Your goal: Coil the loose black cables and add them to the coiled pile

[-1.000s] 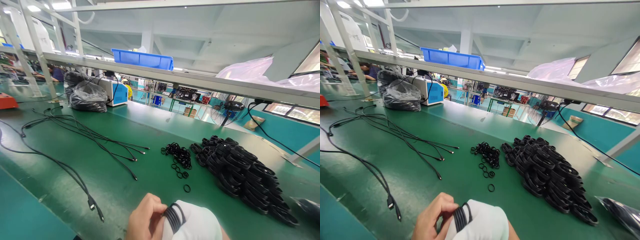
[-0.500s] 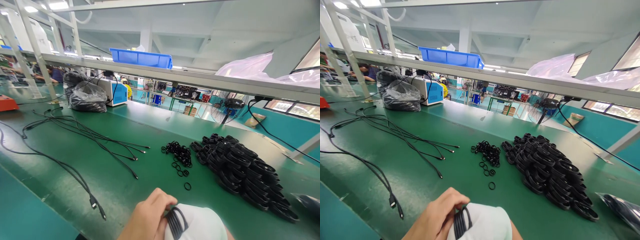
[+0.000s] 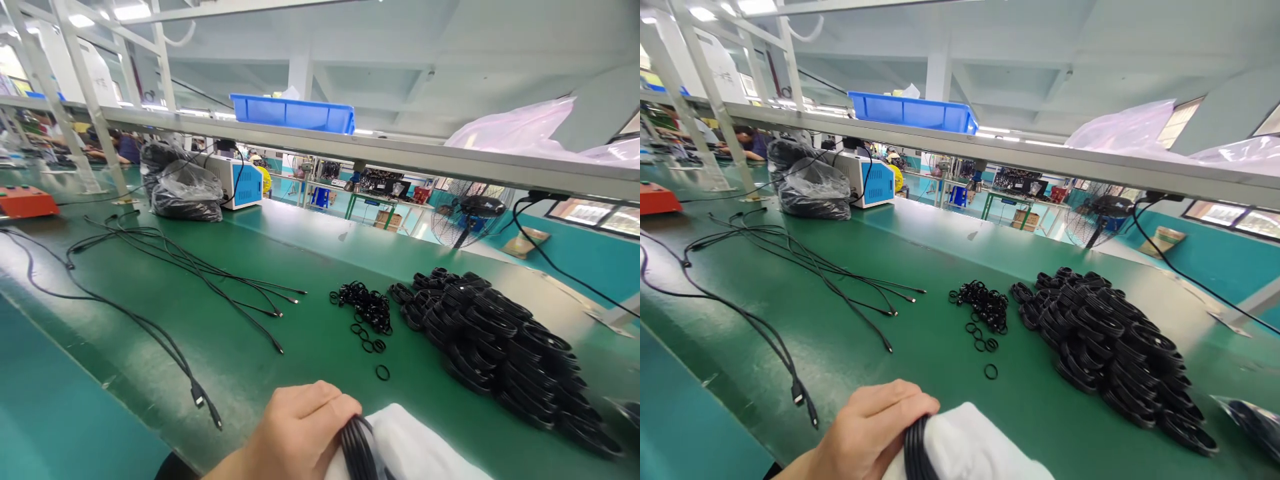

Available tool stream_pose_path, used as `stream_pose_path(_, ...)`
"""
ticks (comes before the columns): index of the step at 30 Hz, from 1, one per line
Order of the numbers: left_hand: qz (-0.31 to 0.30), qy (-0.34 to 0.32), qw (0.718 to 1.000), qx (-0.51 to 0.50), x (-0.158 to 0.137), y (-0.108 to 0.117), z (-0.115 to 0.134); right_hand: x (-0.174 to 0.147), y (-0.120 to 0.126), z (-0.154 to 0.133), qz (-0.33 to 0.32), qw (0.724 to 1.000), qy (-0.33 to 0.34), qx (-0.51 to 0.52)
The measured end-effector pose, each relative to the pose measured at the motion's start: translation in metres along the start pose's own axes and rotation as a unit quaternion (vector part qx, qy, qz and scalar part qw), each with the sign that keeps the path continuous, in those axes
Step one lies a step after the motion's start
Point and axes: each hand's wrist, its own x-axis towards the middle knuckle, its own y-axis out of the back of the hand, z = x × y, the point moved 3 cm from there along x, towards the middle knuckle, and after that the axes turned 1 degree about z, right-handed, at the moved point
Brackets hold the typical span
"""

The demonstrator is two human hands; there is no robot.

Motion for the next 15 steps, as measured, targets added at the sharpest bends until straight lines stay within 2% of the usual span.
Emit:
stream_pose_path(6,-0.061,0.053,0.995,0.057,0.005,0.012,-0.004,0.011,0.013,0.007,0.168,0.985,0.051,0.003)
stream_pose_path(8,-0.091,0.074,0.992,0.036,0.008,0.012,-0.005,0.020,0.013,0.012,0.188,0.981,0.038,0.005)
stream_pose_path(10,-0.109,0.104,0.989,-0.012,0.011,0.011,-0.007,0.030,0.007,0.019,0.142,0.989,0.002,0.038)
stream_pose_path(13,-0.109,0.156,0.980,-0.061,0.012,0.012,-0.013,0.043,-0.007,0.027,0.016,0.989,-0.034,0.144)
stream_pose_path(15,-0.107,0.173,0.977,-0.063,0.009,0.012,-0.017,0.049,-0.012,0.029,-0.003,0.983,-0.039,0.178)
